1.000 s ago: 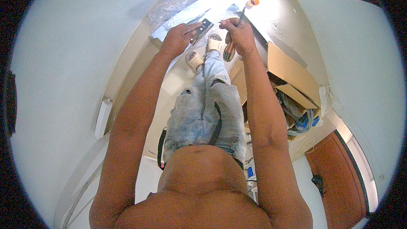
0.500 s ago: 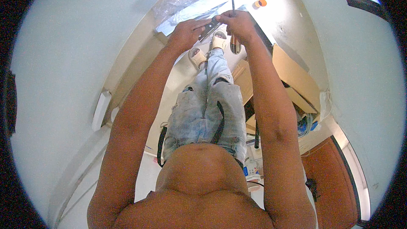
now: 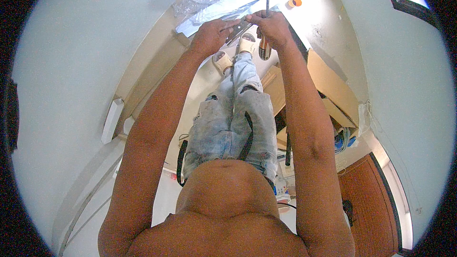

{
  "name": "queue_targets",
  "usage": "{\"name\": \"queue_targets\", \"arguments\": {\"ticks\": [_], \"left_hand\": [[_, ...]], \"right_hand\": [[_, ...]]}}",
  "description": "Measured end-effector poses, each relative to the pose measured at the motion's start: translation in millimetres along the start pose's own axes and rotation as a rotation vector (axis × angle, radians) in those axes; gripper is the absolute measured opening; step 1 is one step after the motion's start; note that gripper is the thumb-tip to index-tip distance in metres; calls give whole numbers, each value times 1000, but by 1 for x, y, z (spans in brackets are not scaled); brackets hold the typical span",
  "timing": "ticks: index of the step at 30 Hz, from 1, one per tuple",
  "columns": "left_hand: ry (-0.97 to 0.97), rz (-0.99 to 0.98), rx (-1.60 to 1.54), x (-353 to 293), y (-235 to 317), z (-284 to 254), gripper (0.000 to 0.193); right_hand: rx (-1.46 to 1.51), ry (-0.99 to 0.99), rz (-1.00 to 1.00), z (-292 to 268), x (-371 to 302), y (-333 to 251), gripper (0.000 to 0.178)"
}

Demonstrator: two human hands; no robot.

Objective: The person walks through a room carrying a metal hinge and a screwdriver, then attaches the hinge to a white cabinet door using the screwdriver to drive screws into the hinge holes.

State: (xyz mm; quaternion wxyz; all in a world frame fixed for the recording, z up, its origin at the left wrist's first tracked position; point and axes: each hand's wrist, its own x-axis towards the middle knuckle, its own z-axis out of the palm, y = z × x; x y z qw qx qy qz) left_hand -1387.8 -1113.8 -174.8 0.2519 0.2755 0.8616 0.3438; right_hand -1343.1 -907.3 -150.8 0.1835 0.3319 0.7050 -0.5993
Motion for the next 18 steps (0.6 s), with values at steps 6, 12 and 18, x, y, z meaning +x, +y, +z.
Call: {"name": "queue_targets", "arguments": {"ticks": [6,12,18], "left_hand": [[10,11,7,0,-1,1,37],[2,0,8,2,-3,3,36],[0,-24,-25,2,-2,3,34]], "right_hand": [[26,0,-6,2,2,3,29],[-81,43,-24,5,1,-1,27],[-99,61,-10,8,-3,-10,26]]}}
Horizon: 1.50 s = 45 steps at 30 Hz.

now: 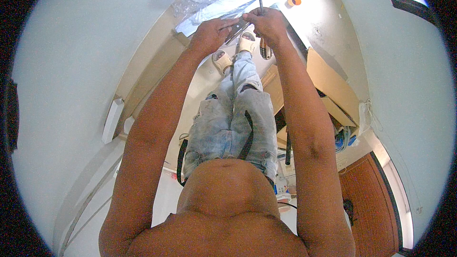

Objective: The person walks through a room carrying a metal hinge and a screwdriver, then attaches the hinge to a white cabinet door using the screwdriver to drive screws into the hinge holes.

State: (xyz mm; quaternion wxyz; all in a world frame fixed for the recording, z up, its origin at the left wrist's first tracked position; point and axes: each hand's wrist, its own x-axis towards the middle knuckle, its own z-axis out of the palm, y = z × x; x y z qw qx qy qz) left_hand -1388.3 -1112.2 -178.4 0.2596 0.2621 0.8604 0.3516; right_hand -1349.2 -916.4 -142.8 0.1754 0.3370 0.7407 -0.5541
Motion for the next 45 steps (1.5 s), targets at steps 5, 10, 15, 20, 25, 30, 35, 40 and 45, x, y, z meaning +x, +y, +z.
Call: {"name": "queue_targets", "arguments": {"ticks": [5,10,15,20,25,30,35,40,45], "left_hand": [[58,6,14,-1,4,1,30],[160,0,45,4,15,4,25],[170,-105,99,13,28,6,25],[178,-110,7,20,28,7,24],[136,-51,25,19,25,6,23],[93,-74,-34,19,28,5,24],[67,-70,-93,20,25,6,26],[101,-24,-143,19,21,8,25],[164,21,-152,16,19,11,18]], "right_hand": [[4,-2,-51,2,0,0,24],[-103,51,-114,4,5,4,27],[-150,34,-93,5,9,4,28],[-254,64,-147,10,10,-1,24],[-229,2,-129,5,7,-4,23],[-125,-29,-69,-2,2,-2,27],[-161,-30,-25,-4,-6,-13,30],[447,-191,200,-49,-41,-22,23],[758,-184,609,-80,-112,9,27]]}}
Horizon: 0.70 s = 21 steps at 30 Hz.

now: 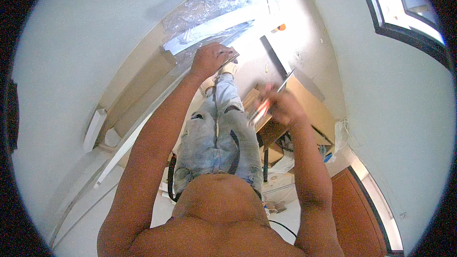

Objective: The person walks through a room carrying a metal hinge and a screwdriver, then attaches the hinge to a white cabinet door using the screwdriver to drive screws into the hinge holes.

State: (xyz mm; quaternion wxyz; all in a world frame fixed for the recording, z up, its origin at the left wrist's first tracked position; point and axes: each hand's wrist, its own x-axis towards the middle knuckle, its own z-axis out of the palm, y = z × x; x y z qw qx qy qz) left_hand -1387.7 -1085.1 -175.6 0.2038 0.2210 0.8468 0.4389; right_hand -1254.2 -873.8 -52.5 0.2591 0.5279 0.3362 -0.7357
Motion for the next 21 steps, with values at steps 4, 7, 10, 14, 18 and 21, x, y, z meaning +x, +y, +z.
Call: {"name": "queue_targets", "arguments": {"ticks": [4,7,10,14,18,21], "left_hand": [[3,3,-43,-1,-3,4,18],[35,61,-24,0,-6,6,18],[44,76,-43,0,-7,6,18],[28,44,-21,0,-7,7,19],[36,55,-75,-1,-8,8,18],[24,43,-82,0,-10,10,18]], "right_hand": [[-115,-55,90,-12,-39,14,44],[-189,-50,-17,1,-66,8,56],[-1173,101,-242,28,-84,0,60],[-1439,184,-506,61,-93,-25,47],[-1602,251,-845,84,-87,-46,31],[-1591,231,-862,95,-80,-55,28]]}}
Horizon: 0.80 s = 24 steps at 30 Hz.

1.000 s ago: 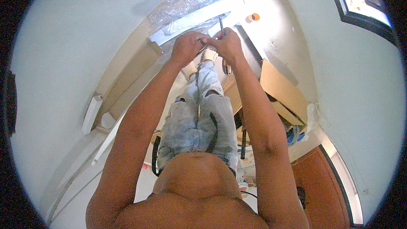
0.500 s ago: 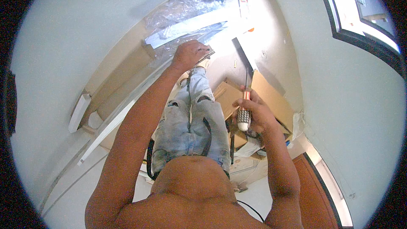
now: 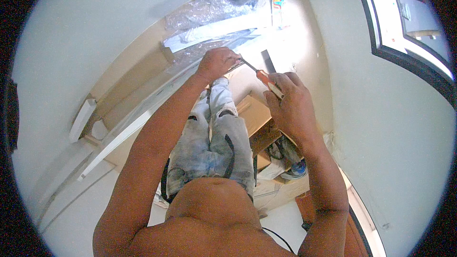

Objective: The person walks through a room carrying a metal hinge and a screwdriver, then attaches the hinge to a white cabinet door using the screwdriver to drive screws into the hinge holes.

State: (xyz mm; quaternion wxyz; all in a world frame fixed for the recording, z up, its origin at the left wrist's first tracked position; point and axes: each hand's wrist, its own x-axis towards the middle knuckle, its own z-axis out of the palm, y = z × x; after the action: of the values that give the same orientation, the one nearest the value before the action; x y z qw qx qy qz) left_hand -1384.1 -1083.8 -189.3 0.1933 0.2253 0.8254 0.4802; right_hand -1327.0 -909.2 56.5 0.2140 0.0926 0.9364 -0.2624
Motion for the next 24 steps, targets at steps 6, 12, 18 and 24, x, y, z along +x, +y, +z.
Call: {"name": "queue_targets", "arguments": {"ticks": [6,12,18,24], "left_hand": [[-10,-34,-2,1,-1,2,20],[-8,-24,-4,1,1,0,21],[-38,-26,22,1,1,-1,22],[-30,12,13,1,-3,1,22]], "right_hand": [[-22,-26,-14,1,12,-3,28],[-42,-64,-14,-2,16,-5,29],[-288,-52,-323,0,22,-8,35],[-439,-130,-425,2,34,-21,34]]}}
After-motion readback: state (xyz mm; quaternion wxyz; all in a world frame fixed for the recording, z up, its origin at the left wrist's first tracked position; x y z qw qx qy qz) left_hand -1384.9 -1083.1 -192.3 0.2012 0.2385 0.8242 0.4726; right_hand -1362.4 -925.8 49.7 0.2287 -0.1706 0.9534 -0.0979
